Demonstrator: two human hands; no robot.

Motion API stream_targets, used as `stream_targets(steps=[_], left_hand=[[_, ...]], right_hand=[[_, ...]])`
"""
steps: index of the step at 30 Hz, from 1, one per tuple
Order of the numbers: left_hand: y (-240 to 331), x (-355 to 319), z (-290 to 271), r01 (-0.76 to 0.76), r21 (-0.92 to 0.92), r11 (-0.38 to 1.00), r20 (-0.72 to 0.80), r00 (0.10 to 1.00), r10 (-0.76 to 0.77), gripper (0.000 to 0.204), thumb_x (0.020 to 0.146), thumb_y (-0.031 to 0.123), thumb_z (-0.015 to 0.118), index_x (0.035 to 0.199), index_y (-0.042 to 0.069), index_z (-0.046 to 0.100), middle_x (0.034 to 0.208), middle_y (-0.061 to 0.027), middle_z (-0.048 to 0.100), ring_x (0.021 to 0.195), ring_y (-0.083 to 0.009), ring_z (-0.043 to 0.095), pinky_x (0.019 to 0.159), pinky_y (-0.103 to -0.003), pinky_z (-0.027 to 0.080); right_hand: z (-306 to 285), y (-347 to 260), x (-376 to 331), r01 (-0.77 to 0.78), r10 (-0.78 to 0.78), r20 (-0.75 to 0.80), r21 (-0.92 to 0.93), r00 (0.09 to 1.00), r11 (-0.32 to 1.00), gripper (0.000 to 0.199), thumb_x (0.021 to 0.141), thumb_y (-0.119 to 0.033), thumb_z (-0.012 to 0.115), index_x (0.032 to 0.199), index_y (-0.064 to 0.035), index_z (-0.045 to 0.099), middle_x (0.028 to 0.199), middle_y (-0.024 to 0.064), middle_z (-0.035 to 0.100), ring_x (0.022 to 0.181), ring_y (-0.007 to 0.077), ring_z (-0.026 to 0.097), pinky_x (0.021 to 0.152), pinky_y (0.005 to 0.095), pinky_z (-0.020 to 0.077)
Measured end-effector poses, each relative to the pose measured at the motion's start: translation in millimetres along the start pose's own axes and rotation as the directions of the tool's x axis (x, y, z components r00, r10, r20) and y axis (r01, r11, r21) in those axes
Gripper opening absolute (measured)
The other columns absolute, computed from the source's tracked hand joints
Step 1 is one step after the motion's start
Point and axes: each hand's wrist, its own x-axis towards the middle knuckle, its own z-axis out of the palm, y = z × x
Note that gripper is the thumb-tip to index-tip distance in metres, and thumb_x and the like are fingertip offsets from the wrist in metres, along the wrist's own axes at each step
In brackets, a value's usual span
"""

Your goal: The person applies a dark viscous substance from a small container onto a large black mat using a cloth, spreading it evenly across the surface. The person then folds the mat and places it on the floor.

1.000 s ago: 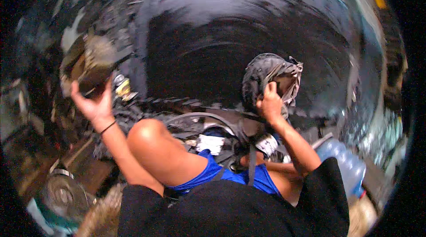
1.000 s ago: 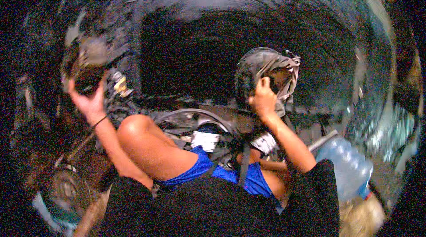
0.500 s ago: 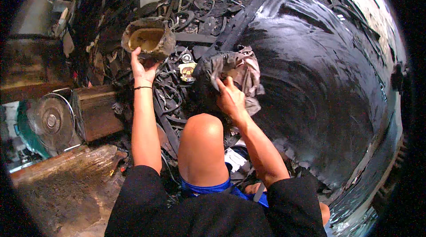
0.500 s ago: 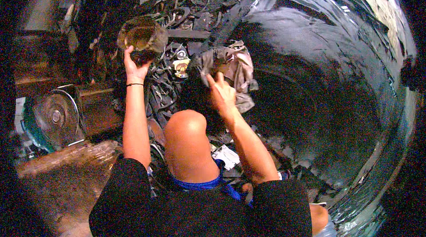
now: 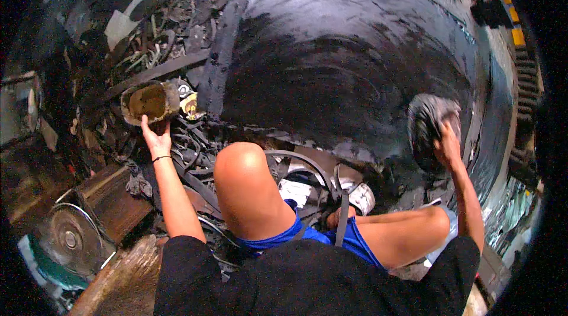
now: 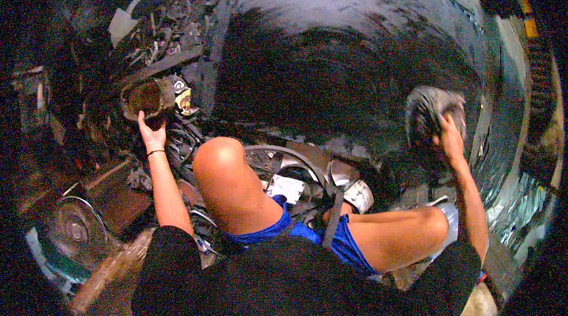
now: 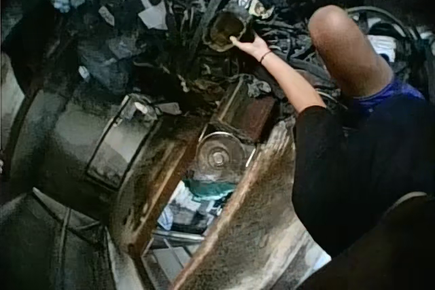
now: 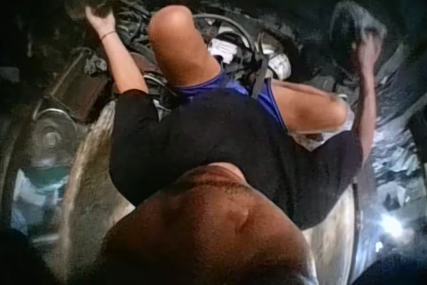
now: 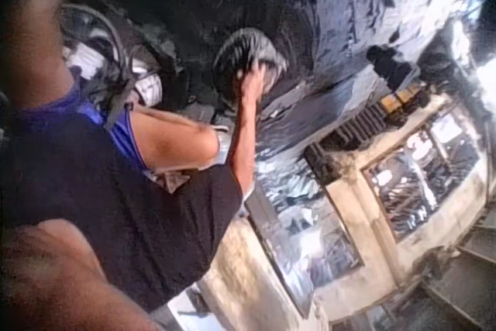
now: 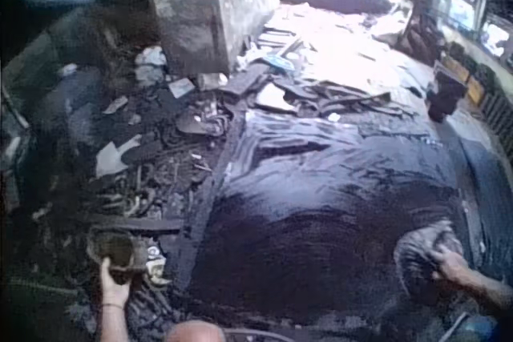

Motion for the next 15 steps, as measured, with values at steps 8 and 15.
stream_targets(steps=[8, 15], left_hand=[[-117.2, -144.1, -26.4, -0.243, 0.812, 0.530, 0.382, 0.909, -0.168, 0.035, 0.087, 0.024, 0.061, 0.115, 0.007, 0.051, 0.102, -0.0066, 0.051, 0.094, -0.0180, 0.051, 0.089, -0.032, 0.043], [-182.4, -233.8, 80.4, 0.015, 0.874, 0.485, 0.423, 0.468, -0.776, 0.039, 0.089, 0.022, 0.059, 0.121, 0.003, 0.047, 0.115, -0.0094, 0.050, 0.102, -0.0202, 0.051, 0.091, -0.032, 0.045]], right_hand=[[191.8, 161.2, -207.4, -0.379, 0.494, 0.131, -0.486, 0.859, 0.788, 0.047, 0.080, -0.042, 0.057, 0.111, -0.0067, 0.059, 0.125, 0.0165, 0.047, 0.105, 0.0361, 0.053, 0.086, 0.0496, 0.0413], [140.3, 149.6, -118.3, -0.402, 0.540, -0.440, 0.371, 0.717, 0.837, 0.023, 0.084, -0.022, 0.054, 0.078, -0.0026, 0.065, 0.074, 0.0176, 0.064, 0.073, 0.0358, 0.062, 0.073, 0.0414, 0.0500]])
